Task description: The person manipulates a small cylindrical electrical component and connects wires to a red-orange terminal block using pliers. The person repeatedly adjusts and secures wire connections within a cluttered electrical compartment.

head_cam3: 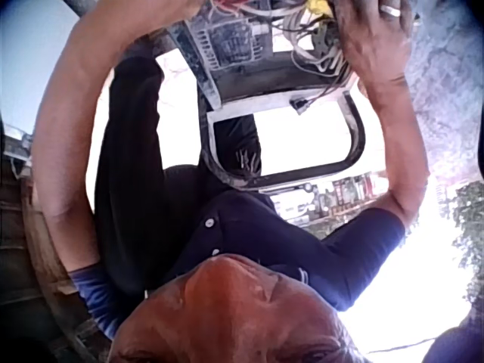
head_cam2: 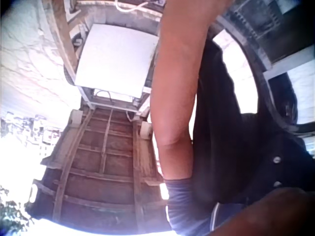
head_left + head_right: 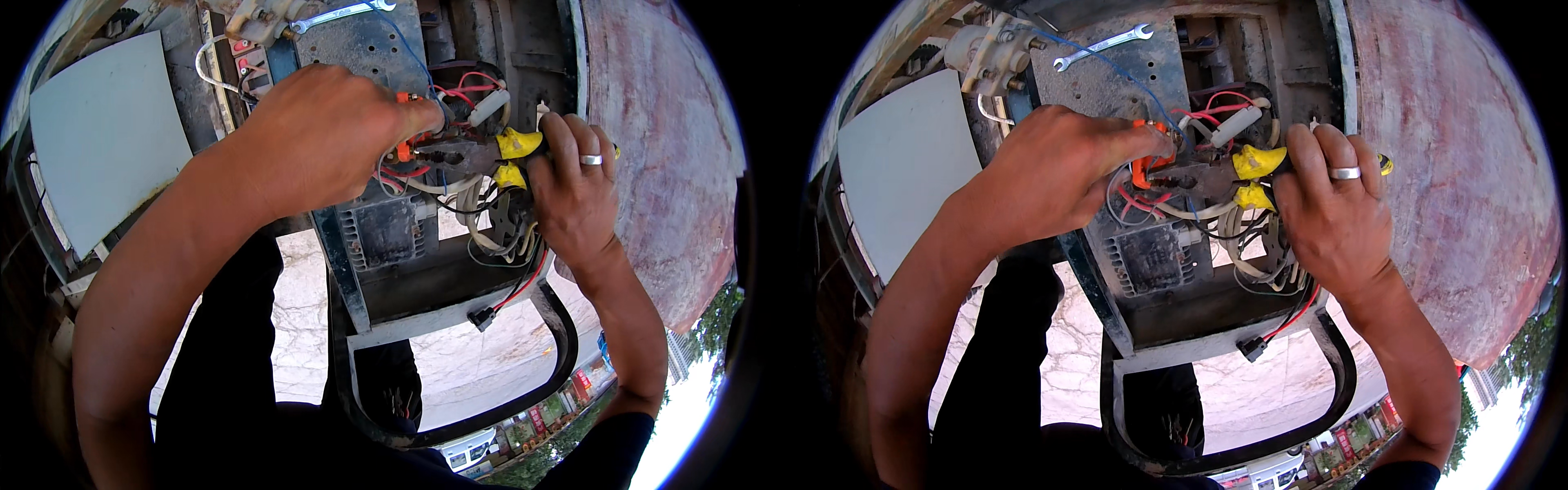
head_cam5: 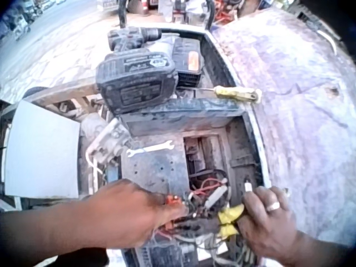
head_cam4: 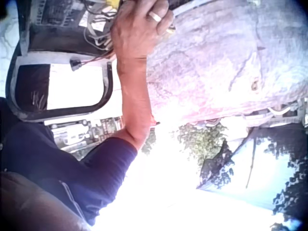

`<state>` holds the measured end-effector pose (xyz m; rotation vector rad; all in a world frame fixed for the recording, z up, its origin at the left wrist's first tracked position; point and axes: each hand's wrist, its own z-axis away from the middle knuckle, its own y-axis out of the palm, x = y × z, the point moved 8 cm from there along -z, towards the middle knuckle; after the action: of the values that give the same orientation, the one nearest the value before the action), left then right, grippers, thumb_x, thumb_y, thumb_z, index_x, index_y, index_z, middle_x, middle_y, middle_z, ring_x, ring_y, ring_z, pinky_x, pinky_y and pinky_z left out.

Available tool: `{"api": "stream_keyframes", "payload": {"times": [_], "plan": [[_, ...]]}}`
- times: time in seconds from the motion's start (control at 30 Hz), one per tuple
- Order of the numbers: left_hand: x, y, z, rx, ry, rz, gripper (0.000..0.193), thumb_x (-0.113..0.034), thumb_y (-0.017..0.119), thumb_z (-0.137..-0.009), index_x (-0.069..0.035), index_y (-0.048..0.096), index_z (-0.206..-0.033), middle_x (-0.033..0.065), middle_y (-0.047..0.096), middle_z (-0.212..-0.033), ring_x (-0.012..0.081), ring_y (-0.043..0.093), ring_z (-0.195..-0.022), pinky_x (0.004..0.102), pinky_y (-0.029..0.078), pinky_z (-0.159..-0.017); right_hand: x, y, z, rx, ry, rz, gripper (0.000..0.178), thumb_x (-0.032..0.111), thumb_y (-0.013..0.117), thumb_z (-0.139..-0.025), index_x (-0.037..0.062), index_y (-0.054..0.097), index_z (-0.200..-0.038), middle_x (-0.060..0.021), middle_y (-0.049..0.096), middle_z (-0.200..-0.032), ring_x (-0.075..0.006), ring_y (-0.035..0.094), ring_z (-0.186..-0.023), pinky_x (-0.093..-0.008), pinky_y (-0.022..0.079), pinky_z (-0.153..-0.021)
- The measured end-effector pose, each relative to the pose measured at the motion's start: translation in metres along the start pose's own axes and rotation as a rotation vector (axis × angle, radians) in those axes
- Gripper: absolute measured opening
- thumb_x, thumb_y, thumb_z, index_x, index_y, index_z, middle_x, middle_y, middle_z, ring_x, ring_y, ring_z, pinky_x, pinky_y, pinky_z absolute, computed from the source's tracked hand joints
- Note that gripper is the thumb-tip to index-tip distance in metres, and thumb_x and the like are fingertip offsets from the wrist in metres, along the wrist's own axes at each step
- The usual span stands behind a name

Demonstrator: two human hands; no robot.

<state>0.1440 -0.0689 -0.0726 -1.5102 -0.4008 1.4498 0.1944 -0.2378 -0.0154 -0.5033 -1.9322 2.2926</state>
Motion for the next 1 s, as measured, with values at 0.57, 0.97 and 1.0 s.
{"api": "stream_keyframes", "payload": {"times": [0.57,0.97,1.0], "plan": [[-0.0002,0.0012,-0.0003,-0.010,-0.018,-0.016,0.062,0.008,0.065,-0.077,-0.017,0.070,-0.134,0.0176,0.077,-0.104,0.0299,0.076,-0.082,0.0411,0.061,-0.076,-0.0018,0.0051,-0.0001,0.103,0.025,-0.097,0.012,0.012,0.065,-0.078,0.0040,0.067,-0.086,-0.0127,0.057,-0.127,-0.0325,0.057,-0.120,-0.0477,0.045,-0.101],[-0.0039,0.0046,-0.0013,0.074,-0.024,-0.124,0.054,0.003,0.066,-0.082,-0.020,0.069,-0.131,0.0125,0.073,-0.091,0.0314,0.074,-0.080,0.0430,0.059,-0.072,0.0004,0.0047,-0.0036,0.124,0.027,-0.113,0.026,0.002,0.072,-0.064,0.0043,0.067,-0.089,-0.0160,0.057,-0.129,-0.0348,0.057,-0.122,-0.0484,0.047,-0.099],[-0.0036,0.0054,-0.0013,0.083,-0.029,-0.126,0.054,0.004,0.066,-0.082,-0.020,0.068,-0.130,0.0123,0.073,-0.090,0.0317,0.074,-0.080,0.0431,0.059,-0.071,0.0001,0.0042,-0.0042,0.126,0.028,-0.114,0.026,0.002,0.072,-0.064,0.0042,0.067,-0.090,-0.0161,0.056,-0.129,-0.0349,0.058,-0.122,-0.0485,0.047,-0.099]]}}
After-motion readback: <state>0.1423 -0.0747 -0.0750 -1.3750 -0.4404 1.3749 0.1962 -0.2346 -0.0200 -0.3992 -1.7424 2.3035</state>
